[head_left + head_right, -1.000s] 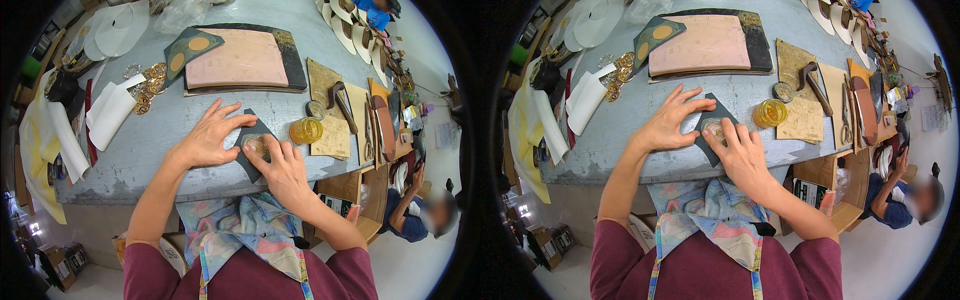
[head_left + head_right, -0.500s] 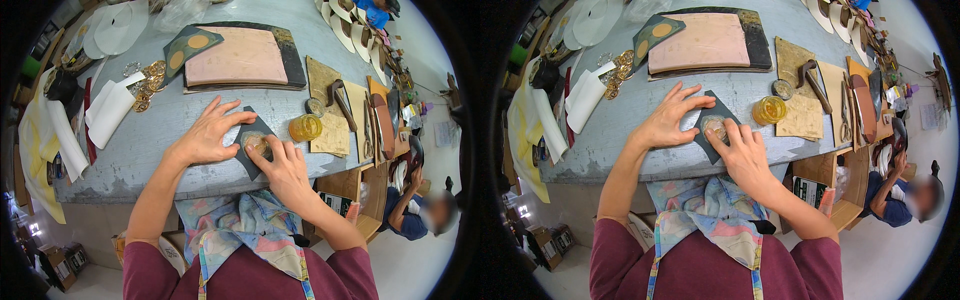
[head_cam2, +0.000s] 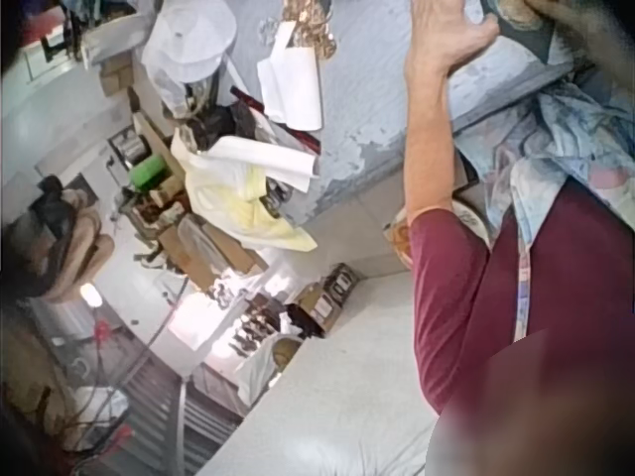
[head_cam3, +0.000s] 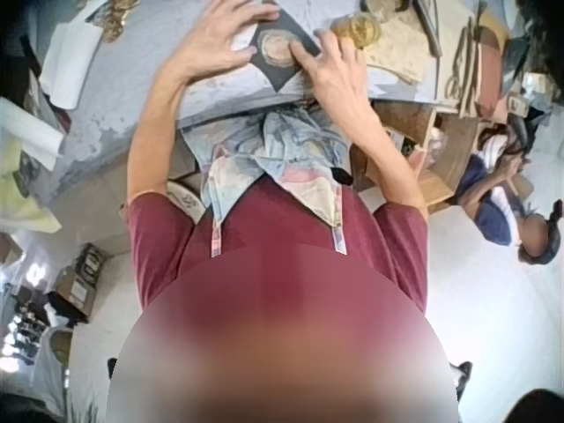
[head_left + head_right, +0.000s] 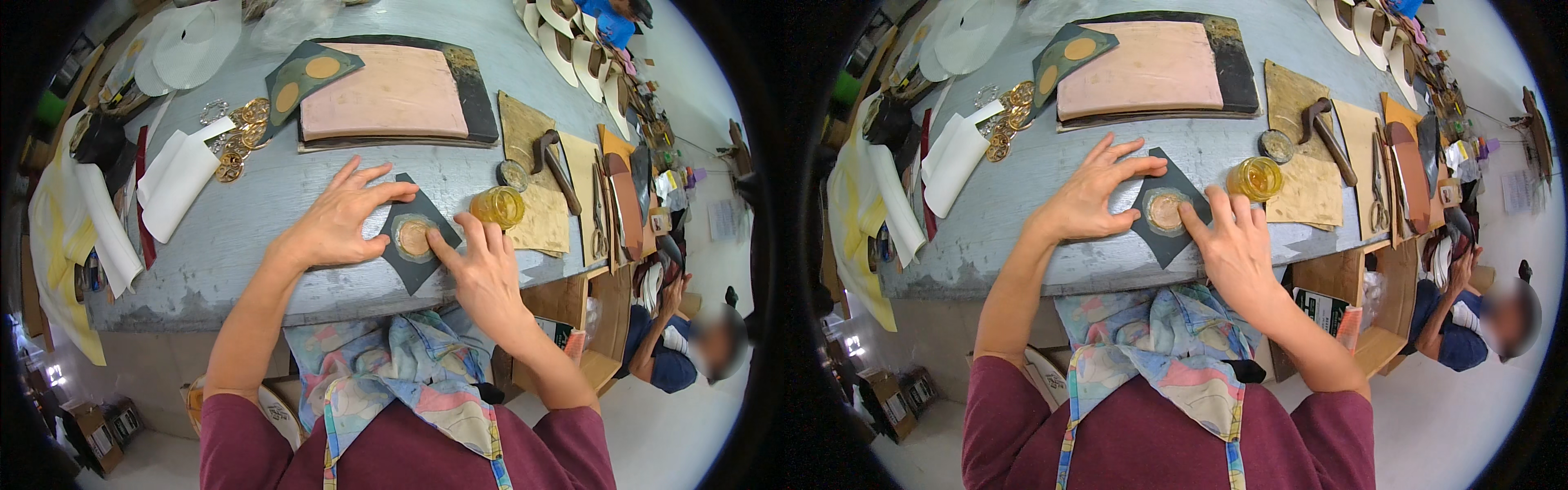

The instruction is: The person applies a yellow adhesive from a small jar onto circular cutouts on dark green shoe insole pieces. They repeatedly dip fingers into the jar and spread the glue over each circle, then place the treated pieces into a nearby container. The task is performed one piece at a time on a cluttered workbench.

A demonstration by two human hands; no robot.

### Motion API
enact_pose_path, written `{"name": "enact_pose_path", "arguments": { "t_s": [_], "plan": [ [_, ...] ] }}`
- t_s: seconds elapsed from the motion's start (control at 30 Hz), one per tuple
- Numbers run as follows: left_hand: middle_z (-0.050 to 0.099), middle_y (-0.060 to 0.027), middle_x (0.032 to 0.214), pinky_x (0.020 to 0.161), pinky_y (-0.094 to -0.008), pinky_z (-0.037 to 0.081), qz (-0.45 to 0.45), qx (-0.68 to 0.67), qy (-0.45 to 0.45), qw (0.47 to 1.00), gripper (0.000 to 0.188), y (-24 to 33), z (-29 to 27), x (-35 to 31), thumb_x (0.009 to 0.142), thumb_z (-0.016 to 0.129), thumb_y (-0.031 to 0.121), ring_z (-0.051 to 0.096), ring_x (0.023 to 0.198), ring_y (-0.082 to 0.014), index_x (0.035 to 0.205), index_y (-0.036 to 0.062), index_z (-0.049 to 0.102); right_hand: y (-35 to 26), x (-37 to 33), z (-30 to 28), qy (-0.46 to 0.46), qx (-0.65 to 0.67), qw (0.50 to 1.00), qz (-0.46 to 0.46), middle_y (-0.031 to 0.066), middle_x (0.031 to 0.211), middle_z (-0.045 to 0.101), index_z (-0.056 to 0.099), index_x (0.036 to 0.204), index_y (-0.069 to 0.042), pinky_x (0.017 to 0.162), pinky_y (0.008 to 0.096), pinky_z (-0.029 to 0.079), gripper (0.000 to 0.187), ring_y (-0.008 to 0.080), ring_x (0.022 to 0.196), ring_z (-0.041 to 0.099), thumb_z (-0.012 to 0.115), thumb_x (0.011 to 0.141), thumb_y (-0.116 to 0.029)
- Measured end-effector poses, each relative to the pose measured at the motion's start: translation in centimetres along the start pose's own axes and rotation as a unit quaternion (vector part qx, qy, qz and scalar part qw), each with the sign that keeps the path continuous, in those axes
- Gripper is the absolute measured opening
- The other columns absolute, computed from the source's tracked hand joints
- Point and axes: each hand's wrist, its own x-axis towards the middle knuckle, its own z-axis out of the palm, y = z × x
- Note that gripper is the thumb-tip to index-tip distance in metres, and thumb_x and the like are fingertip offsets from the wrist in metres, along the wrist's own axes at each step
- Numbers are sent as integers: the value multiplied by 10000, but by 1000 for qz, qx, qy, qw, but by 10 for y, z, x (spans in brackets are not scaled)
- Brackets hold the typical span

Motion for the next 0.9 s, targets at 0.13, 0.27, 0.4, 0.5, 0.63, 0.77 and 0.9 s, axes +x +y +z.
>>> {"name": "enact_pose_path", "arguments": {
  "t_s": [0.13, 0.27, 0.4, 0.5, 0.63, 0.77, 0.9],
  "plan": [
    [747, -27, 1509, 1408, -660, 138, 2, 0, -3, 1000, 860, 0, -1, 1, 766, 827, 137, 420, 1646, -383, 1598, 151, 608, -5, 16, 16, 32, 12, 999, -23, 164, 1393, 617, 756, 1436, -149, 880, 419, 463, 504, 311, 1129, 593, 665, 941, -118],
    [741, -56, 1502, 1406, -662, 157, 4, 0, 6, 1000, 793, 1, -2, 0, 776, 789, 144, 441, 1631, -392, 1553, 146, 634, -19, 9, 18, 44, 41, 997, -41, 154, 1374, 620, 764, 1440, -185, 860, 418, 455, 504, 296, 1108, 592, 658, 950, -132],
    [741, -73, 1494, 1406, -664, 163, 5, -10, 8, 1000, 748, 1, -2, 0, 787, 762, 146, 450, 1623, -401, 1527, 139, 649, -12, -9, -1, 8, 71, 997, -20, 172, 1377, 634, 817, 1344, -209, 910, 451, 500, 496, 327, 1125, 614, 699, 885, -63],
    [746, -27, 1507, 1411, -665, 127, -6, -9, -11, 1000, 868, 0, -2, 1, 761, 815, 140, 403, 1658, -381, 1601, 153, 600, 20, -12, -24, 35, 114, 992, 30, 187, 1385, 643, 840, 1280, -188, 995, 496, 526, 536, 373, 1166, 617, 724, 805, 31],
    [751, -30, 1498, 1416, -659, 119, -11, -8, -16, 1000, 863, 0, -3, 2, 756, 803, 140, 401, 1659, -381, 1596, 154, 606, 69, -4, -41, 84, 50, 984, 149, 185, 1469, 631, 854, 1224, -139, 1088, 487, 524, 596, 401, 1273, 604, 638, 753, 154],
    [756, -33, 1490, 1417, -659, 118, -12, -13, -11, 1000, 866, 1, -3, 2, 752, 799, 142, 408, 1655, -382, 1597, 155, 607, 91, 7, -30, 24, -18, 993, 111, 188, 1559, 603, 870, 1202, -156, 1115, 488, 500, 547, 403, 1345, 574, 690, 756, 103],
    [754, -30, 1492, 1415, -661, 124, -15, -6, -10, 1000, 865, 1, -3, 0, 756, 796, 139, 413, 1651, -386, 1599, 152, 602, 95, 14, -15, -26, -38, 995, 89, 161, 1600, 587, 876, 1168, -166, 1124, 487, 499, 515, 399, 1401, 553, 712, 748, 82]
  ]
}}
